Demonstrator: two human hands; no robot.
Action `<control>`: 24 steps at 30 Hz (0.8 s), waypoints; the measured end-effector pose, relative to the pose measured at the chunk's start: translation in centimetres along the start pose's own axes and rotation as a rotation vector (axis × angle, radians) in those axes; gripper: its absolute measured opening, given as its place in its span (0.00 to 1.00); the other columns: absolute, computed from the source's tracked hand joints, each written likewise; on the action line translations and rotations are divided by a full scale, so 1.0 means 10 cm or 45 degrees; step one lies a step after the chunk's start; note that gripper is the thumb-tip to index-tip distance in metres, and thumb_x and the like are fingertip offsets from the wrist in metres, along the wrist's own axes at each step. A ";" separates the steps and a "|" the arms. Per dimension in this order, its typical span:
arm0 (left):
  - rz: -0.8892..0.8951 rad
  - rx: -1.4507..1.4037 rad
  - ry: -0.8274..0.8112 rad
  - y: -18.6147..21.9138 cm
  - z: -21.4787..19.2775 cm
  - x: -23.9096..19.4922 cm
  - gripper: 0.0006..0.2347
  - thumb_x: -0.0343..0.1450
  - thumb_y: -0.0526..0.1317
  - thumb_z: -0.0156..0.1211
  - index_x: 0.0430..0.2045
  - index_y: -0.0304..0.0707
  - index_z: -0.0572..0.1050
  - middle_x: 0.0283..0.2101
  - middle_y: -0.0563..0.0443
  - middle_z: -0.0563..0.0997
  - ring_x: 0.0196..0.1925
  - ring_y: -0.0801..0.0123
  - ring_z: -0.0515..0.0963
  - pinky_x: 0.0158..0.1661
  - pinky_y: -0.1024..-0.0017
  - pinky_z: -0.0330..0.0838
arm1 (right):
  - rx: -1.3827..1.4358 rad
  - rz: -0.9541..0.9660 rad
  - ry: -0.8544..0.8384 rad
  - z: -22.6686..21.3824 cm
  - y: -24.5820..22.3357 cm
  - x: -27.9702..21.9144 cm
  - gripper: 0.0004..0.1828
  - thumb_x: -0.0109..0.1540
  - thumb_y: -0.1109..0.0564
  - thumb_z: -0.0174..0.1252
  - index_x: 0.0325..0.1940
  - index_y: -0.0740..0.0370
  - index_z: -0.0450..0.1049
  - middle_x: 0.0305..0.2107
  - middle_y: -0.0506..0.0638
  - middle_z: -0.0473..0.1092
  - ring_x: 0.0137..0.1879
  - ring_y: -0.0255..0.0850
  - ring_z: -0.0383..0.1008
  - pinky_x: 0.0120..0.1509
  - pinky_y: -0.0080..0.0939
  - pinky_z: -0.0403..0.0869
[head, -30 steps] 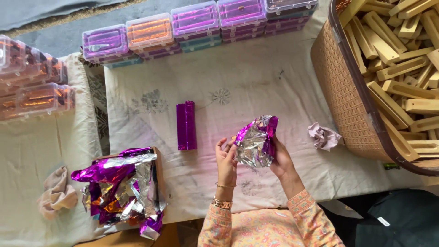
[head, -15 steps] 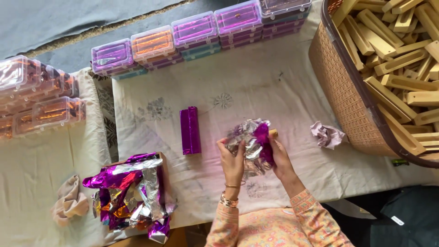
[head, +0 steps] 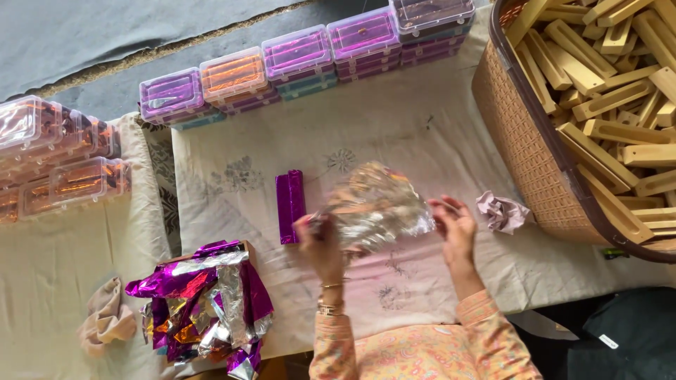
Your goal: The person wraps a wooden object in purple foil, folds the edges, and places it on the table. They then open a clear plastic container, wipe the inside with a cloth, and place the wrapped items inside before closing the lid.
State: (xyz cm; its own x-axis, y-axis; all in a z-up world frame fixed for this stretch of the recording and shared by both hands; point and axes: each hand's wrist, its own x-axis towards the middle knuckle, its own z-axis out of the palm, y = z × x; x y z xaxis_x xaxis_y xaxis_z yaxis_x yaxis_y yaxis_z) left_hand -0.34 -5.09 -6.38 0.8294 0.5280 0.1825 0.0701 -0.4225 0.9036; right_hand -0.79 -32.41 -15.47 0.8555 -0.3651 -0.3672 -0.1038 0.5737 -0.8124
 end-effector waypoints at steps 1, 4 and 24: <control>-0.002 -0.001 -0.001 0.00 -0.09 0.07 0.13 0.74 0.42 0.67 0.46 0.38 0.70 0.33 0.47 0.84 0.34 0.62 0.84 0.34 0.68 0.79 | -0.002 0.000 0.001 -0.15 -0.03 0.03 0.19 0.66 0.66 0.58 0.62 0.61 0.67 0.47 0.57 0.76 0.44 0.39 0.76 0.44 0.34 0.76; -0.336 -0.291 0.069 0.03 -0.24 0.23 0.18 0.72 0.44 0.68 0.48 0.38 0.66 0.36 0.50 0.84 0.32 0.68 0.83 0.31 0.69 0.76 | 0.066 -0.012 0.099 -0.35 -0.15 0.08 0.15 0.66 0.64 0.57 0.58 0.60 0.69 0.49 0.54 0.75 0.45 0.39 0.77 0.49 0.38 0.79; -0.280 -0.384 -0.280 -0.24 -0.14 -0.10 0.13 0.76 0.40 0.66 0.51 0.31 0.78 0.36 0.54 0.84 0.28 0.80 0.75 0.24 0.78 0.66 | -0.484 0.062 -0.417 0.25 -0.18 0.10 0.21 0.60 0.66 0.64 0.56 0.64 0.70 0.41 0.46 0.77 0.43 0.30 0.75 0.41 0.29 0.72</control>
State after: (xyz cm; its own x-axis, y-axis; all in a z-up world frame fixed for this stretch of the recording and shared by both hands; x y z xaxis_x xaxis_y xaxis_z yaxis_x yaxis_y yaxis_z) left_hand -2.10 -3.53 -8.20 0.9134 0.3982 -0.0843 0.1201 -0.0659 0.9906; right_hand 1.54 -32.00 -13.28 0.9529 -0.0601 -0.2972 -0.2733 0.2544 -0.9277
